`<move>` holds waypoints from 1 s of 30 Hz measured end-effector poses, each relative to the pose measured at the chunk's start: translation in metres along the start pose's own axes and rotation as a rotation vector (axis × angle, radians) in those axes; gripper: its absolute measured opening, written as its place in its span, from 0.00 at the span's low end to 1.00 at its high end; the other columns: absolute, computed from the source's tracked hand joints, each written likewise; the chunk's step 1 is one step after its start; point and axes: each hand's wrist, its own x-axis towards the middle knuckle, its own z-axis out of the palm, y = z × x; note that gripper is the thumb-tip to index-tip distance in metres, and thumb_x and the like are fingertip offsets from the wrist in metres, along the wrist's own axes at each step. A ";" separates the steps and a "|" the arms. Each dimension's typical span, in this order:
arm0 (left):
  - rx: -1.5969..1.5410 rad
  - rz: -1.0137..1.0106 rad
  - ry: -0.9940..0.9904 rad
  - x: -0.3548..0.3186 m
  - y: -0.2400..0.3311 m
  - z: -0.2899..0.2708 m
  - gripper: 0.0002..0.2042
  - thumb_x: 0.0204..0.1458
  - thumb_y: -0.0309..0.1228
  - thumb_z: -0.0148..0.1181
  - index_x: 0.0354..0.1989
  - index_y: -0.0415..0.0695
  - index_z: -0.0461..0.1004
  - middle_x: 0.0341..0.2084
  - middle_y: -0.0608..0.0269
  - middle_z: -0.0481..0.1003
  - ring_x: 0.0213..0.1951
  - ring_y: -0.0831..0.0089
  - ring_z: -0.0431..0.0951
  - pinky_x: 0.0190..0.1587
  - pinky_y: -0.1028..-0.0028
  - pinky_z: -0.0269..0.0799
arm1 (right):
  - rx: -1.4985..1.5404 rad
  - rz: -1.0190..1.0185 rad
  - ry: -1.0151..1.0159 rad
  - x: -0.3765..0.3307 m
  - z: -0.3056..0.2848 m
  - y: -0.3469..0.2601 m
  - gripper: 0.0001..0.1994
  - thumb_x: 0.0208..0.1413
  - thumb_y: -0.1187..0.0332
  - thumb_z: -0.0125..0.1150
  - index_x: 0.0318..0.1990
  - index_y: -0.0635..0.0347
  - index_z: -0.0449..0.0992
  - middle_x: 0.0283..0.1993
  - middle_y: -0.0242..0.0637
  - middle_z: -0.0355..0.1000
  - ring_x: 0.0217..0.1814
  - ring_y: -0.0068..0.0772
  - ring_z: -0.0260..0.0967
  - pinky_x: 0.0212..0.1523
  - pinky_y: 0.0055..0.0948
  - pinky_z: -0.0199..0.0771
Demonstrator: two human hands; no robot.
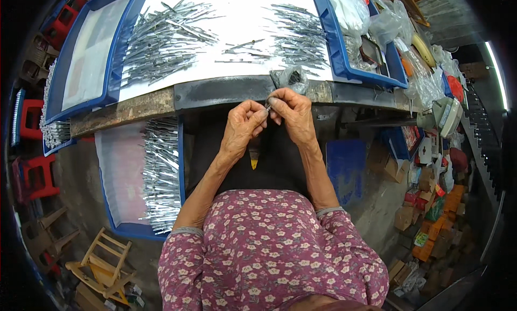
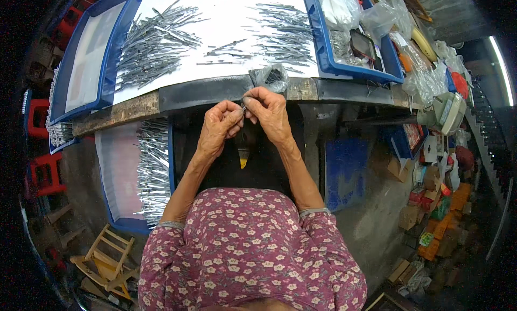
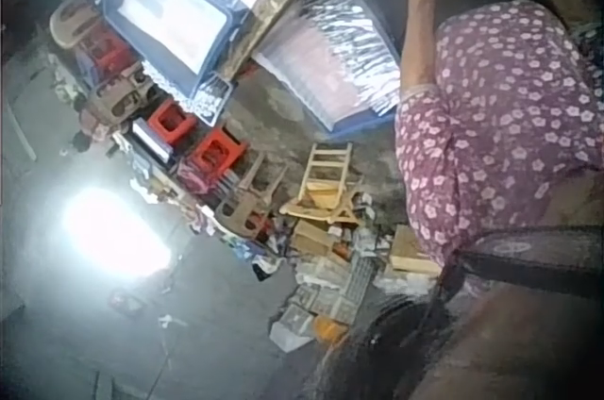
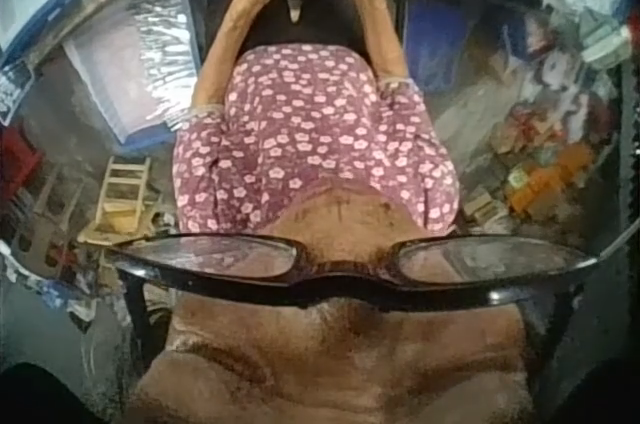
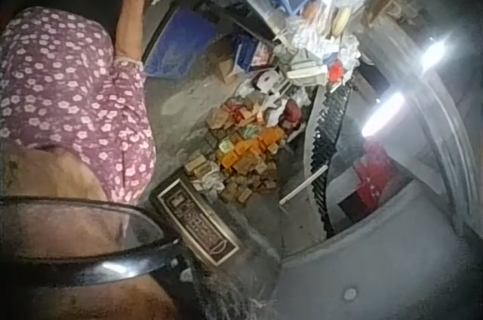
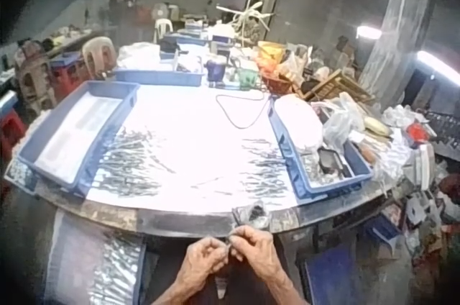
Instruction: Wiping and sorting small metal pins with a cloth at an industrial workbench.
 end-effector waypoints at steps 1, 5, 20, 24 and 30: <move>-0.006 0.002 0.000 0.001 0.001 0.000 0.08 0.52 0.32 0.54 0.30 0.40 0.67 0.18 0.70 0.67 0.16 0.88 0.59 0.16 0.88 0.50 | 0.033 -0.009 0.004 0.001 0.000 0.002 0.06 0.53 0.73 0.53 0.33 0.68 0.71 0.20 0.29 0.66 0.20 0.14 0.60 0.19 0.13 0.60; 0.004 -0.001 -0.006 0.000 0.002 -0.001 0.08 0.52 0.32 0.54 0.30 0.40 0.67 0.18 0.70 0.67 0.16 0.88 0.59 0.17 0.88 0.51 | 0.094 0.008 0.004 0.001 -0.001 0.004 0.06 0.53 0.73 0.52 0.34 0.69 0.70 0.21 0.30 0.65 0.20 0.15 0.60 0.19 0.13 0.59; -0.005 0.021 0.025 -0.002 0.007 0.004 0.06 0.51 0.27 0.53 0.28 0.37 0.67 0.16 0.67 0.67 0.15 0.87 0.58 0.17 0.87 0.53 | 0.282 0.000 0.049 0.000 0.000 0.006 0.06 0.54 0.74 0.50 0.35 0.69 0.70 0.22 0.33 0.67 0.20 0.17 0.62 0.19 0.14 0.60; -0.007 0.009 0.024 -0.001 0.007 0.004 0.06 0.51 0.27 0.53 0.28 0.37 0.67 0.16 0.67 0.67 0.15 0.87 0.58 0.17 0.87 0.53 | 0.299 0.001 0.041 -0.001 -0.001 0.005 0.06 0.54 0.74 0.50 0.35 0.68 0.70 0.23 0.33 0.67 0.21 0.17 0.62 0.20 0.14 0.61; -0.028 0.014 0.015 -0.002 0.007 0.004 0.06 0.51 0.27 0.53 0.28 0.37 0.67 0.16 0.67 0.66 0.16 0.87 0.59 0.18 0.87 0.53 | 0.258 -0.008 0.033 -0.001 0.000 0.004 0.06 0.54 0.73 0.50 0.34 0.68 0.69 0.23 0.33 0.67 0.20 0.17 0.62 0.20 0.14 0.61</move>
